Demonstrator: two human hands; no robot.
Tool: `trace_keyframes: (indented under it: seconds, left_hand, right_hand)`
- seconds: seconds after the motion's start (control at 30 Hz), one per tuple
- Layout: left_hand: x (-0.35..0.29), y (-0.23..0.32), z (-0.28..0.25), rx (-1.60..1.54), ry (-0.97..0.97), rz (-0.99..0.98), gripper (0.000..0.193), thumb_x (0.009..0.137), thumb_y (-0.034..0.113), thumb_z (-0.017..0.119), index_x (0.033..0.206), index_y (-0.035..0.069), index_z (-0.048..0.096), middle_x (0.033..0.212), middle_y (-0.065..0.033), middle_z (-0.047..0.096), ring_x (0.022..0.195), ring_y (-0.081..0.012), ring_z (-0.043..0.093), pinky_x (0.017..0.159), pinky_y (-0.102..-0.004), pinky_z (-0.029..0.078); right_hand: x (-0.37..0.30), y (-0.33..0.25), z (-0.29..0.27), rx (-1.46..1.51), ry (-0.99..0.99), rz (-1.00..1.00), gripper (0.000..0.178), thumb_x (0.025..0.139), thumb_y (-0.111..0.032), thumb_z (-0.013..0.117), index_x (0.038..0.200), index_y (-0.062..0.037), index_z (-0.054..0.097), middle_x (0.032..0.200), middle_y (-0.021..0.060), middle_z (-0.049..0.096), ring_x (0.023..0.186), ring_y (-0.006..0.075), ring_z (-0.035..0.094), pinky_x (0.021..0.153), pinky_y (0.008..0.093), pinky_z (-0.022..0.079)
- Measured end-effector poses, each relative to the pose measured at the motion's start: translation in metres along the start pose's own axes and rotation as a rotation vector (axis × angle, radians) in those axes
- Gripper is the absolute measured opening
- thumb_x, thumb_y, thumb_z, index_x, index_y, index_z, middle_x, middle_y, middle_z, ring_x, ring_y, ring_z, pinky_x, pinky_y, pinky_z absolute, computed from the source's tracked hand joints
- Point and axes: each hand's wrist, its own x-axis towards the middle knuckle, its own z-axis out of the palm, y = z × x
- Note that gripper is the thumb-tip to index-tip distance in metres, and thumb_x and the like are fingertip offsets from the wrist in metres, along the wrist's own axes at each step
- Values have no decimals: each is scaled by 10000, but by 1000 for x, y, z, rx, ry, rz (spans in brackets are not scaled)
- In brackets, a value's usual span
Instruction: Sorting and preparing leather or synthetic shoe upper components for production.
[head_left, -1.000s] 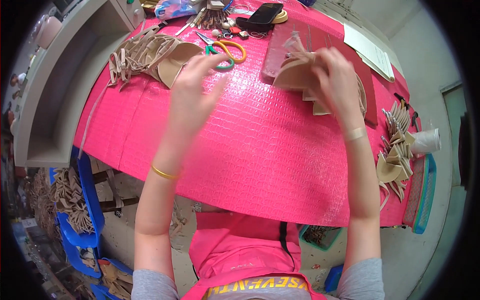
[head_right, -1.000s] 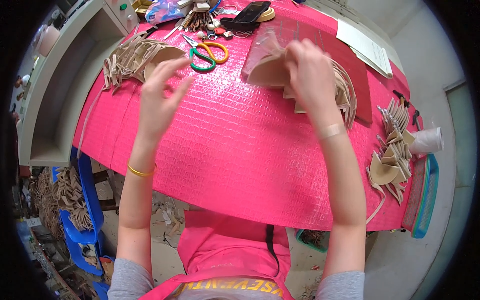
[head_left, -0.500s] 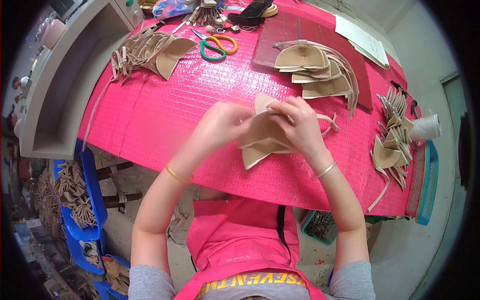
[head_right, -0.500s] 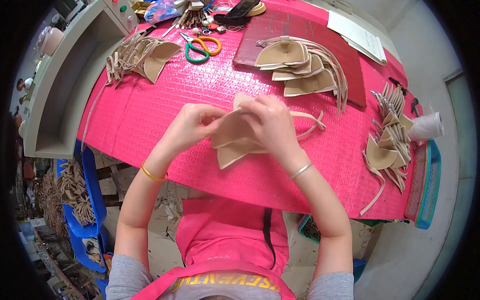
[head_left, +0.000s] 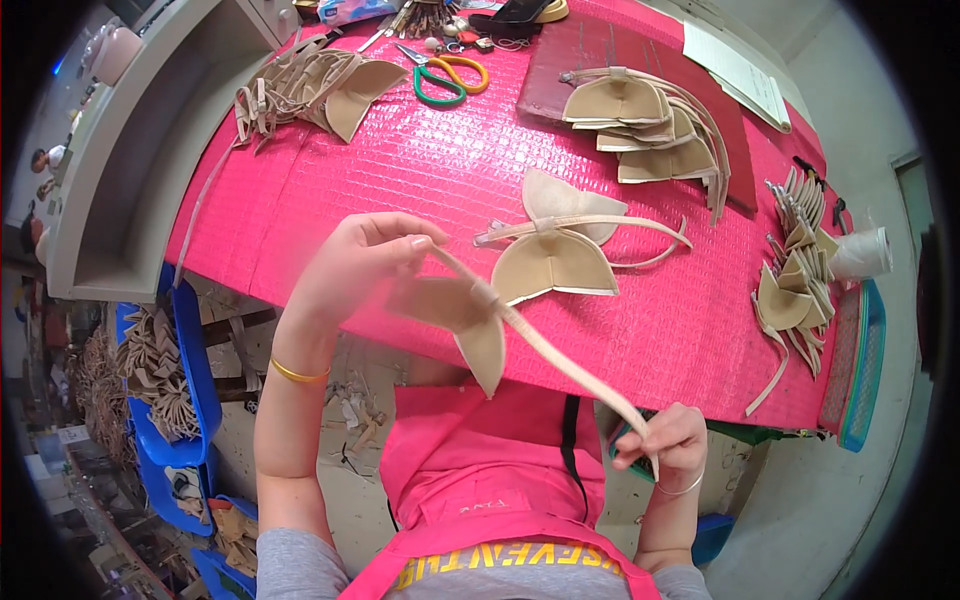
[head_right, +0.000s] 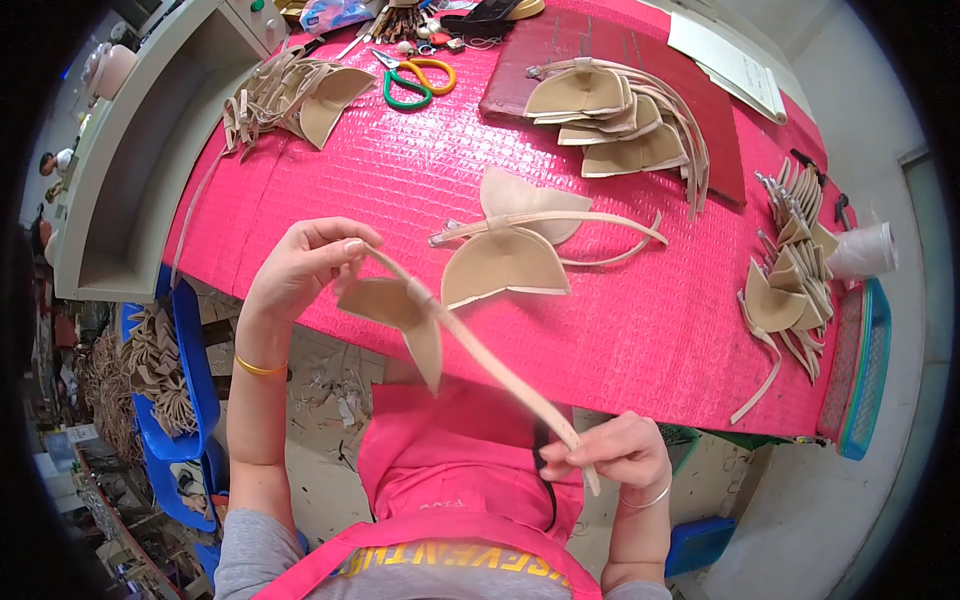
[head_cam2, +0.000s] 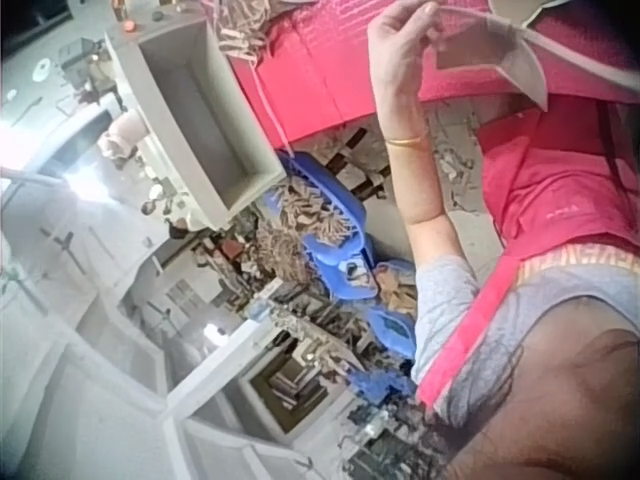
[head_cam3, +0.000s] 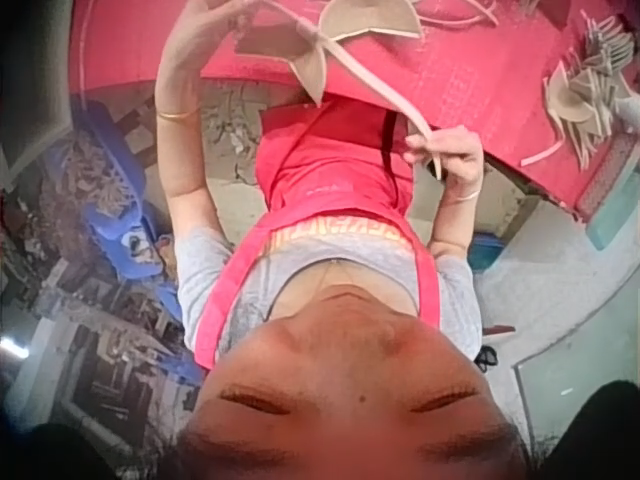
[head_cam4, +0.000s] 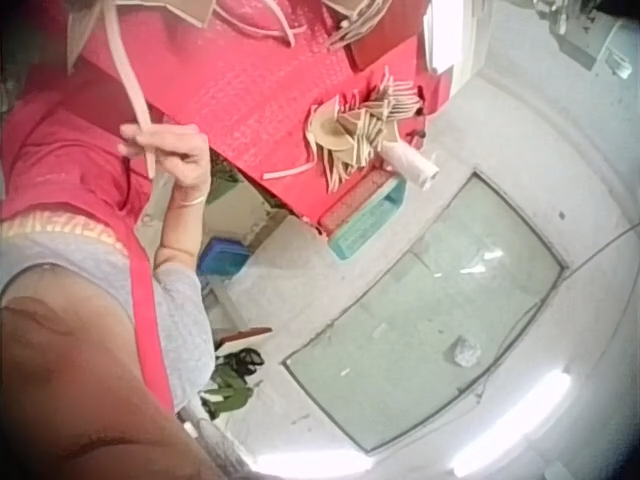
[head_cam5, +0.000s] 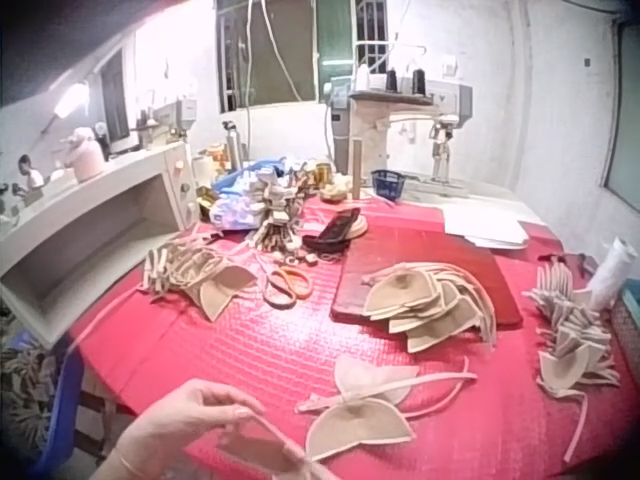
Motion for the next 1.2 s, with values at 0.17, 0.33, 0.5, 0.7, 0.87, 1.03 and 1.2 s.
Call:
trace_keyframes:
  seconds: [0.17,0.33,0.5,0.7,0.87,1.03,1.2]
  left_hand:
    - [-4,-9,6,1,5,80,246,794,68,554,1005,-57,564,728,-91,608,630,-131,595,603,-215,482]
    - [-6,-20,15,147,43,205,254,765,66,599,989,-52,575,763,-93,621,694,-122,599,624,-211,480]
    - [-10,-24,20,9,10,228,274,754,27,601,1016,-43,564,800,-89,626,677,-98,578,634,-213,470]
    - [-10,-30,18,-44,44,257,256,739,13,612,990,-28,575,784,-69,624,644,-61,550,539,-170,415]
    - [-8,-32,23,-267,47,258,247,722,16,630,963,-13,582,768,-43,616,613,-27,518,477,-133,338]
    - [-10,-25,7,-79,80,264,250,716,24,640,956,-13,582,785,-42,612,605,-22,509,470,-138,334]
    - [-27,-15,39,585,477,564,217,768,53,601,968,-28,587,713,-59,601,617,-103,544,561,-224,437]
  right_hand:
    - [56,-2,27,-1093,47,-58,165,707,-31,599,857,24,640,784,89,576,644,203,584,623,257,470]
    - [117,51,51,-538,22,104,126,794,-74,552,866,10,613,746,39,545,623,107,534,567,226,430]
    - [144,74,64,-401,161,107,120,813,-78,538,882,-7,606,706,17,586,571,50,521,466,190,417]
    - [143,86,64,-279,186,69,115,812,-82,546,877,-5,601,752,17,600,637,49,542,494,189,436]
    - [151,88,69,-341,200,-53,118,806,-65,549,883,13,594,772,31,597,697,81,562,572,203,462]
    - [140,79,59,-505,89,70,153,822,-83,529,904,35,582,805,53,599,731,91,569,676,214,454]
    - [148,76,62,-345,116,49,186,848,-88,501,966,45,553,799,62,598,703,113,591,675,224,456]
